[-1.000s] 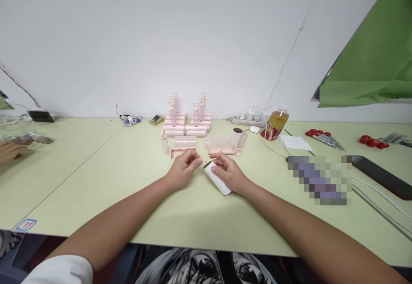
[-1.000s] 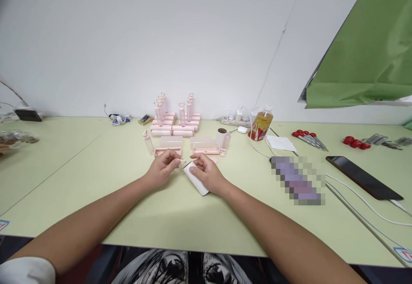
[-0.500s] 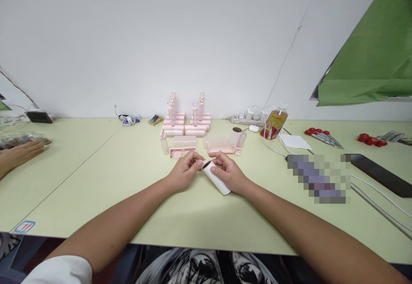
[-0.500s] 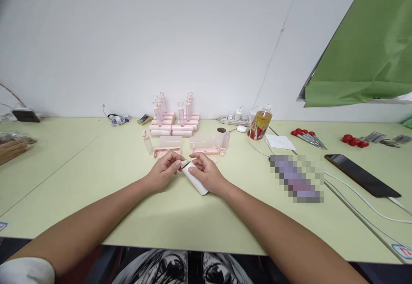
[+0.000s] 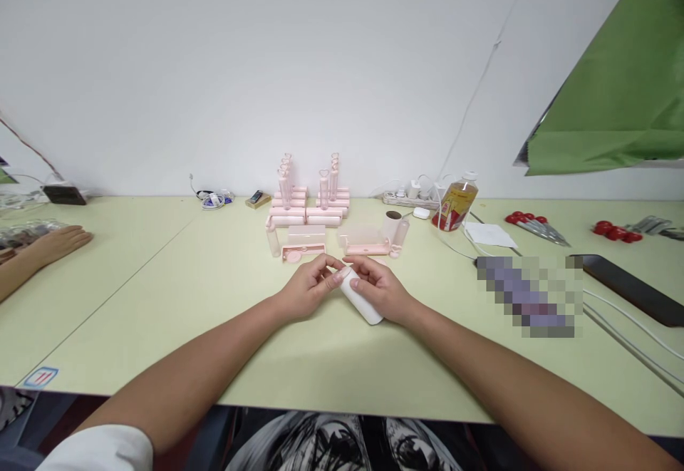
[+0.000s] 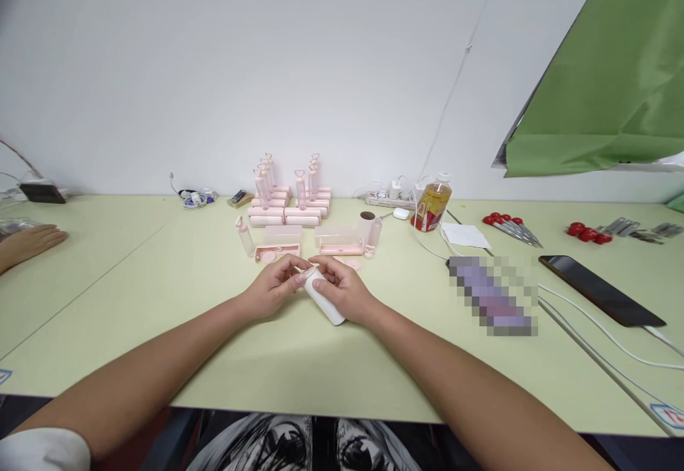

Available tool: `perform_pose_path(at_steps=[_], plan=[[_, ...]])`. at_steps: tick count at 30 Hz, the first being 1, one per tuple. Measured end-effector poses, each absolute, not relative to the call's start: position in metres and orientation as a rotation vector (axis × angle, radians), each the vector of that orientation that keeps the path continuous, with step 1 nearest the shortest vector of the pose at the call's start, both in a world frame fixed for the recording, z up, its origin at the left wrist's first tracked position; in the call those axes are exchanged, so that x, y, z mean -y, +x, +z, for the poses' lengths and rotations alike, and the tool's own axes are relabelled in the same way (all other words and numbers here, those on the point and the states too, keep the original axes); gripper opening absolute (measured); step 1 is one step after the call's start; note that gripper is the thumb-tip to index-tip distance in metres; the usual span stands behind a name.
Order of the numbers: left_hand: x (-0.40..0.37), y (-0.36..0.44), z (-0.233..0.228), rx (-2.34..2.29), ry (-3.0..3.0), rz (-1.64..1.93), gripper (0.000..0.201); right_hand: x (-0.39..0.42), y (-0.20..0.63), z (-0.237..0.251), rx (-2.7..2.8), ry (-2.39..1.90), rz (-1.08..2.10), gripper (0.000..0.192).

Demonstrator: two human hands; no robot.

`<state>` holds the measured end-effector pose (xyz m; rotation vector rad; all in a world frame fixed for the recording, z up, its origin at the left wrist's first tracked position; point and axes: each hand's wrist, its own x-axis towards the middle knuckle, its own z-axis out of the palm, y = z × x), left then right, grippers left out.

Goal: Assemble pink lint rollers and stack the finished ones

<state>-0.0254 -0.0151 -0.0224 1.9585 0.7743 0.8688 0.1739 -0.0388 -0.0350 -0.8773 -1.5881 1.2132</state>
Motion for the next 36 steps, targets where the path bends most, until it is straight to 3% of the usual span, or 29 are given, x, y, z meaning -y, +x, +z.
perform_pose_path(at_steps=[10, 15, 19, 26, 29, 36], plan=[[0.021, -0.024, -0.026, -0.654, 1.943, 0.995, 0.055, 0.037, 0.177, -0.031, 1.464, -0.961, 1.099, 0.04], [0.016, -0.011, -0.037, -0.741, 2.0, 1.046, 0.04, 0.034, 0.175, -0.033, 1.391, -0.959, 1.168, 0.037], [0.01, -0.017, -0.034, -0.976, 2.161, 1.091, 0.041, 0.034, 0.178, -0.026, 1.253, -0.972, 1.174, 0.039], [0.012, -0.023, -0.028, -1.186, 2.539, 0.63, 0.039, 0.032, 0.184, -0.016, 0.993, -1.041, 1.138, 0.041], [0.013, -0.019, -0.027, -1.239, 2.633, 0.473, 0.037, 0.032, 0.182, -0.019, 1.065, -1.051, 1.126, 0.039], [0.011, -0.021, -0.026, -1.187, 2.635, 0.563, 0.017, 0.037, 0.178, -0.028, 1.541, -0.994, 1.145, 0.042]])
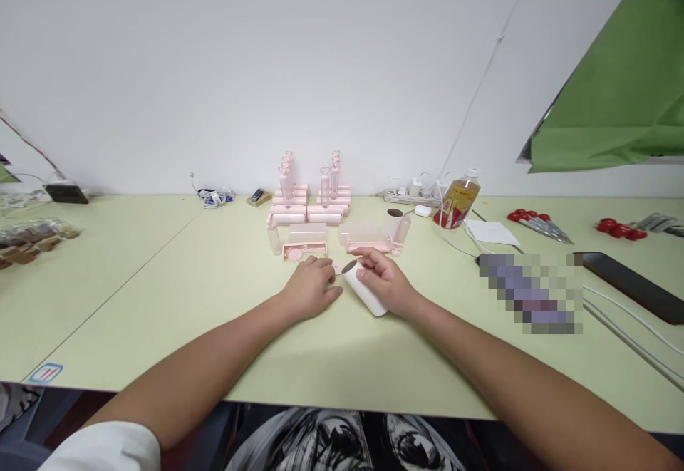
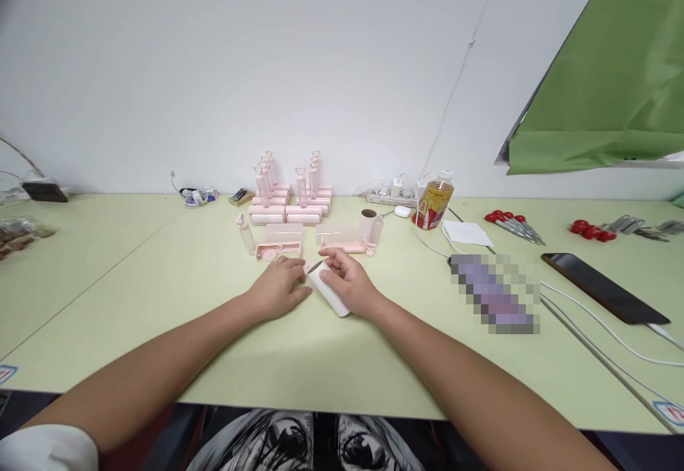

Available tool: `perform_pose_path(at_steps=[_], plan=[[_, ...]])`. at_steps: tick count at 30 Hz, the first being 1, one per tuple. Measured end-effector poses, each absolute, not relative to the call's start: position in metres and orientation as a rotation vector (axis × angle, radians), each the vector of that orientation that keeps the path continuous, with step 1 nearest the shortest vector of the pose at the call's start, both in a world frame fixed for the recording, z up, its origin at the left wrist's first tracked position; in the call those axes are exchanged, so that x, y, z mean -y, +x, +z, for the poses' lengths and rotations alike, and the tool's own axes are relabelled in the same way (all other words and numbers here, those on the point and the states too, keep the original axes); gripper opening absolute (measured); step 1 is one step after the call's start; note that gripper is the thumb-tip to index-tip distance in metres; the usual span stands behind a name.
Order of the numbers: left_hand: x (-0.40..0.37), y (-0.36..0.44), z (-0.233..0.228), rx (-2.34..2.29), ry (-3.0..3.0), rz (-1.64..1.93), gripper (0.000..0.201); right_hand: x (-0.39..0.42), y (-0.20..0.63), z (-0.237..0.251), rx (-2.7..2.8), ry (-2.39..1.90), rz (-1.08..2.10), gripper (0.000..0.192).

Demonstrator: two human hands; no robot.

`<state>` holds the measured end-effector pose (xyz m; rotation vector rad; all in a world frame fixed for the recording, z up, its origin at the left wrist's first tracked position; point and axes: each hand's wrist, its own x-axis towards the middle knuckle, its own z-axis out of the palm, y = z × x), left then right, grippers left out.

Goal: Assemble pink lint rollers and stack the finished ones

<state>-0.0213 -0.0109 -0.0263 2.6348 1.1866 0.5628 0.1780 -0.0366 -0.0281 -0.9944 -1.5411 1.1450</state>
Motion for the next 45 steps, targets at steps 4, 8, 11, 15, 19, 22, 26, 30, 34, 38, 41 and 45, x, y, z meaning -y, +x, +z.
perform_pose_path(at_steps=[4, 8, 11, 15, 19, 22, 26, 30, 34, 38, 41, 45], plan=[[0.0095, -0.02, -0.0271, -1.211, 2.612, 0.595, 0.006, 0.0393, 0.1799, -0.0305, 1.748, -0.965, 1.152, 0.042], [0.0096, -0.0182, -0.0263, -1.144, 2.636, 0.634, 0.022, 0.0399, 0.1825, -0.0286, 1.844, -0.962, 1.119, 0.039], [0.0104, -0.0179, -0.0258, -1.008, 2.625, 0.597, 0.013, 0.0398, 0.1835, -0.0266, 1.869, -0.952, 1.132, 0.041], [0.0091, -0.0182, -0.0289, -1.021, 2.461, 0.684, 0.013, 0.0397, 0.1841, -0.0255, 1.89, -0.965, 1.106, 0.041], [0.005, -0.0202, -0.0323, -0.898, 1.889, 0.879, 0.023, 0.039, 0.1833, -0.0263, 1.872, -0.987, 1.076, 0.04], [0.0051, -0.0211, -0.0299, -0.734, 1.628, 0.954, 0.027, 0.0382, 0.1824, -0.0283, 1.843, -0.982, 1.083, 0.042], [0.0105, -0.0197, -0.0248, -0.64, 1.528, 0.924, 0.033, 0.0372, 0.182, -0.0322, 1.826, -0.942, 1.069, 0.046], [0.0129, -0.0188, -0.0251, -0.637, 1.526, 0.929, 0.034, 0.0367, 0.1816, -0.0345, 1.837, -0.939, 1.026, 0.044], [0.0116, -0.0204, -0.0284, -0.66, 1.589, 0.948, 0.031, 0.0361, 0.1805, -0.0349, 1.818, -0.926, 1.02, 0.044], [0.0113, -0.0214, -0.0297, -0.677, 1.621, 0.955, 0.03, 0.0359, 0.1797, -0.0346, 1.808, -0.898, 1.011, 0.04], [0.0124, -0.0206, -0.029, -0.704, 1.637, 0.961, 0.031, 0.036, 0.1798, -0.0343, 1.799, -0.886, 1.016, 0.04], [0.014, -0.0181, -0.0284, -0.697, 1.59, 0.975, 0.034, 0.0373, 0.1794, -0.0327, 1.797, -0.852, 1.037, 0.041]])
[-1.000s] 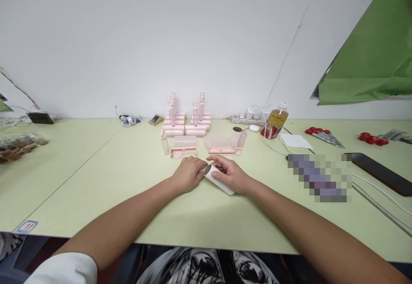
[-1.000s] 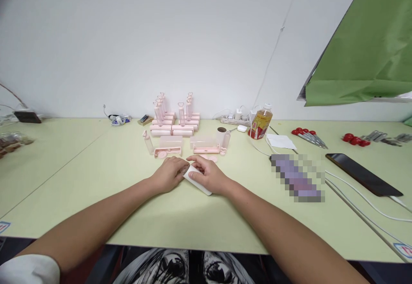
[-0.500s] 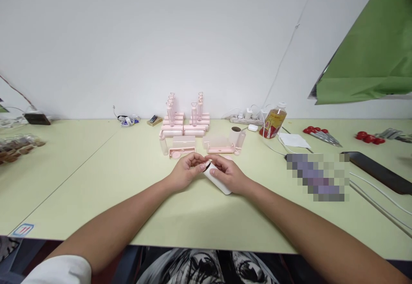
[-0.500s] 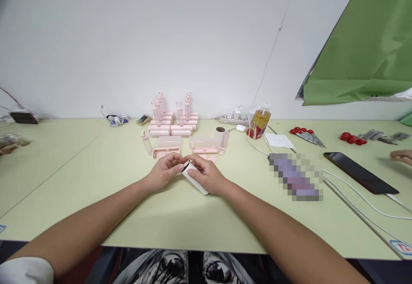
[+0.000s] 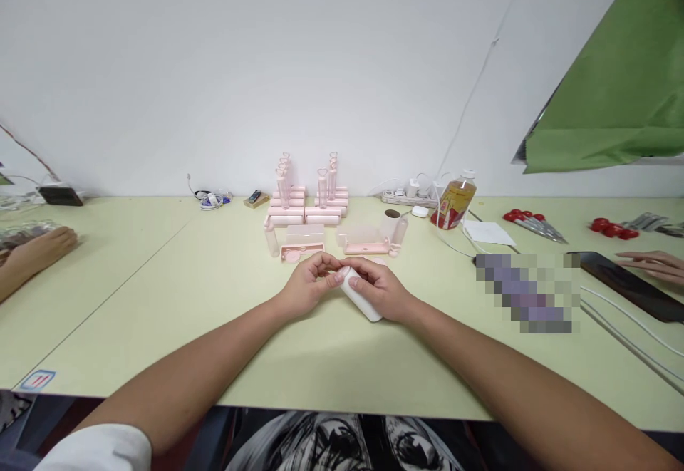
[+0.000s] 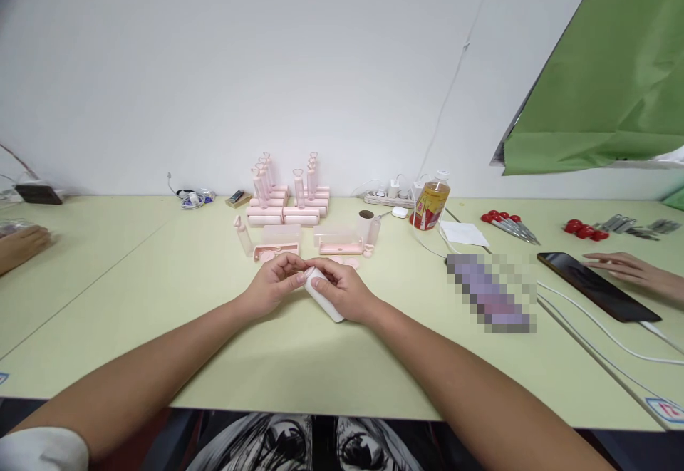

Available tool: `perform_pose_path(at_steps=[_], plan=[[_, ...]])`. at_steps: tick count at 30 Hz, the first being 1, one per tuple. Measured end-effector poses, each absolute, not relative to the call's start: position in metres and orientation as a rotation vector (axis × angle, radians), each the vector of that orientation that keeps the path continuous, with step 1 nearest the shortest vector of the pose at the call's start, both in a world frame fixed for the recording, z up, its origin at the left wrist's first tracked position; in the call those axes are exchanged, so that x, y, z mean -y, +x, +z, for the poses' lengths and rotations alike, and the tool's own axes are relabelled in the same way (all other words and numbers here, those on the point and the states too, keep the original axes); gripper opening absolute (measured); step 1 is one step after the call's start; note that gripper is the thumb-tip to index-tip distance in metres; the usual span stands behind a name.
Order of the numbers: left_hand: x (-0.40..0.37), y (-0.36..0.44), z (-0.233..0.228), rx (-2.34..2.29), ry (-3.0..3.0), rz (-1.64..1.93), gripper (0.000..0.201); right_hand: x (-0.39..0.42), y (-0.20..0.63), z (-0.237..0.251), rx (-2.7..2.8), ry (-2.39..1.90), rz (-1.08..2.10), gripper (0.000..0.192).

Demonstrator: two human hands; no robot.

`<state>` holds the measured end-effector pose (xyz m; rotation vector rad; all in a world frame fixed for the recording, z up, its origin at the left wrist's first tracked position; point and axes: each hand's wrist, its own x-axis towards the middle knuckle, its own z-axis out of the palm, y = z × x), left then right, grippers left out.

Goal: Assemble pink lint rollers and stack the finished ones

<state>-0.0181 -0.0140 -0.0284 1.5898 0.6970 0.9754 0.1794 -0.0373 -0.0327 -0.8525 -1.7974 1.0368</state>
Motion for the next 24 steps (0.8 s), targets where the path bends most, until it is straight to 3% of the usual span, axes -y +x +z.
perform_pose_path(at_steps=[13, 20, 24], plan=[[0.0139, -0.0228, -0.0247, -0.747, 1.687, 1.159, 0.041, 0.0363, 0.1778, -0.0302, 1.473, -0.997, 1.177, 0.041], [0.0202, -0.021, -0.0282, -0.79, 1.803, 1.395, 0.072, 0.0372, 0.1768, -0.0266, 1.35, -0.997, 1.228, 0.046], [0.0212, -0.0249, -0.022, -0.705, 2.085, 1.248, 0.054, 0.0401, 0.1742, -0.0259, 1.364, -0.946, 1.252, 0.05]])
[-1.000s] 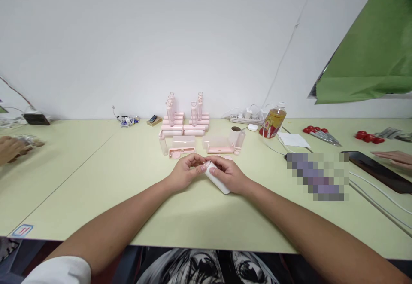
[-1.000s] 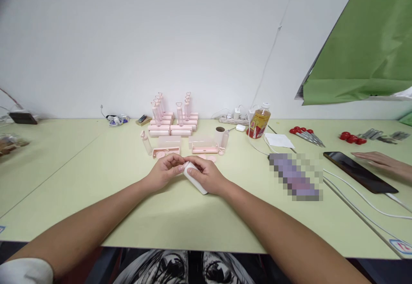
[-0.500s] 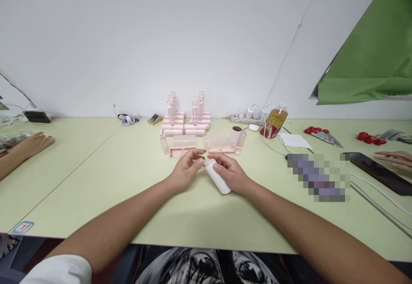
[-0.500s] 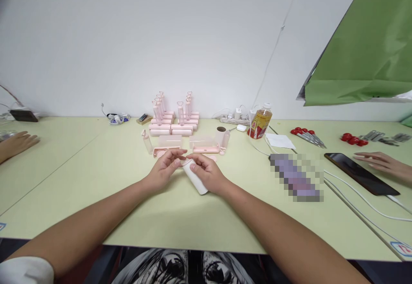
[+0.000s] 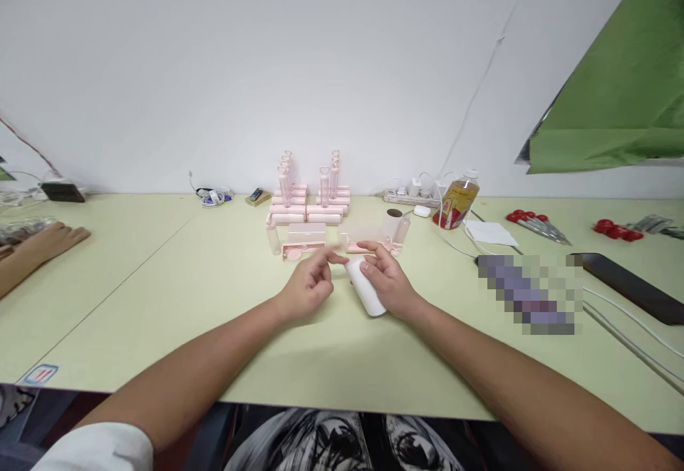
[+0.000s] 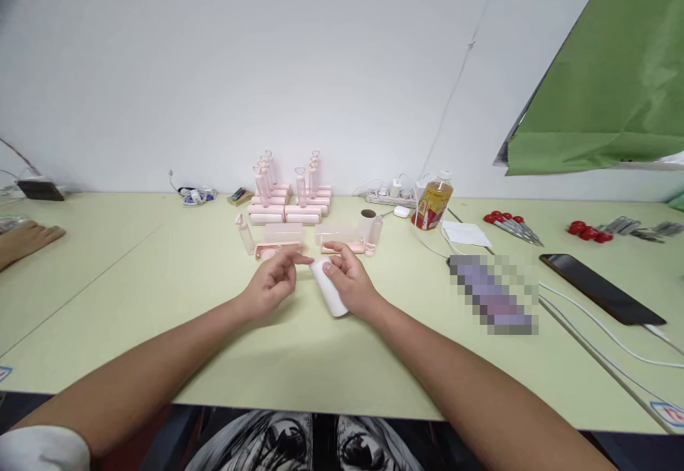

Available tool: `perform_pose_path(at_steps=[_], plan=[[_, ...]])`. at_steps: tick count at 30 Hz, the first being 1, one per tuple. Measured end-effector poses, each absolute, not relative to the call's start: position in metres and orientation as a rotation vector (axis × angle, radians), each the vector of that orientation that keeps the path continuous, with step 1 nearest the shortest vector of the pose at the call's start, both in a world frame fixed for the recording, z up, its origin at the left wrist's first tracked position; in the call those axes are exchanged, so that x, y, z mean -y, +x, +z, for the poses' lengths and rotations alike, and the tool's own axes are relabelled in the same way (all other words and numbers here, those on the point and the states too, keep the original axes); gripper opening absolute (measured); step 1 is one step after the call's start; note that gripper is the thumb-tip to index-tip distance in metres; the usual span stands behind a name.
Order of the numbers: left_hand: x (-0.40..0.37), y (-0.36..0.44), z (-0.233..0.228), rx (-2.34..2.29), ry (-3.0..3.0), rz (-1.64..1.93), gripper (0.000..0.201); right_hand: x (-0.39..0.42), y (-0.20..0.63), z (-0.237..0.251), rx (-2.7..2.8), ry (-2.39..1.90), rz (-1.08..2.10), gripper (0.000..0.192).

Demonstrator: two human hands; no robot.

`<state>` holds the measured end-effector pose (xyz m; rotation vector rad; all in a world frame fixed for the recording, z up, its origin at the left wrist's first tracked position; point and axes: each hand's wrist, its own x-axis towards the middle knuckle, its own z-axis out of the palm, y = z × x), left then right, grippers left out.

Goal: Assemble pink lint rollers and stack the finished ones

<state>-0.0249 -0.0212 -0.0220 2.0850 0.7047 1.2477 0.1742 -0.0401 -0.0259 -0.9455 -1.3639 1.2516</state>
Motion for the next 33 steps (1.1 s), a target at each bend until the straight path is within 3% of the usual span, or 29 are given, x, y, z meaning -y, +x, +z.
perform_pose_path(at_steps=[3, 7, 12, 17, 28, 33], plan=[[0.017, -0.032, -0.014, -0.726, 2.238, 1.317, 0.041, 0.042, 0.173, -0.026, 1.378, -0.908, 1.271, 0.049], [0.007, -0.043, -0.001, -1.185, 2.182, 1.378, 0.037, 0.043, 0.173, -0.025, 1.375, -0.901, 1.24, 0.044], [-0.002, -0.052, 0.011, -1.803, 2.3, 0.609, 0.031, 0.042, 0.174, -0.025, 1.413, -0.914, 1.182, 0.041], [-0.003, -0.053, 0.003, -1.923, 2.37, 0.041, 0.026, 0.043, 0.174, -0.028, 1.484, -0.894, 1.165, 0.038], [0.005, -0.044, -0.004, -1.769, 2.441, 0.032, 0.022, 0.042, 0.173, -0.029, 1.495, -0.899, 1.125, 0.039], [0.013, -0.038, -0.007, -1.75, 2.493, 0.184, 0.037, 0.041, 0.174, -0.03, 1.497, -0.925, 1.112, 0.04]])
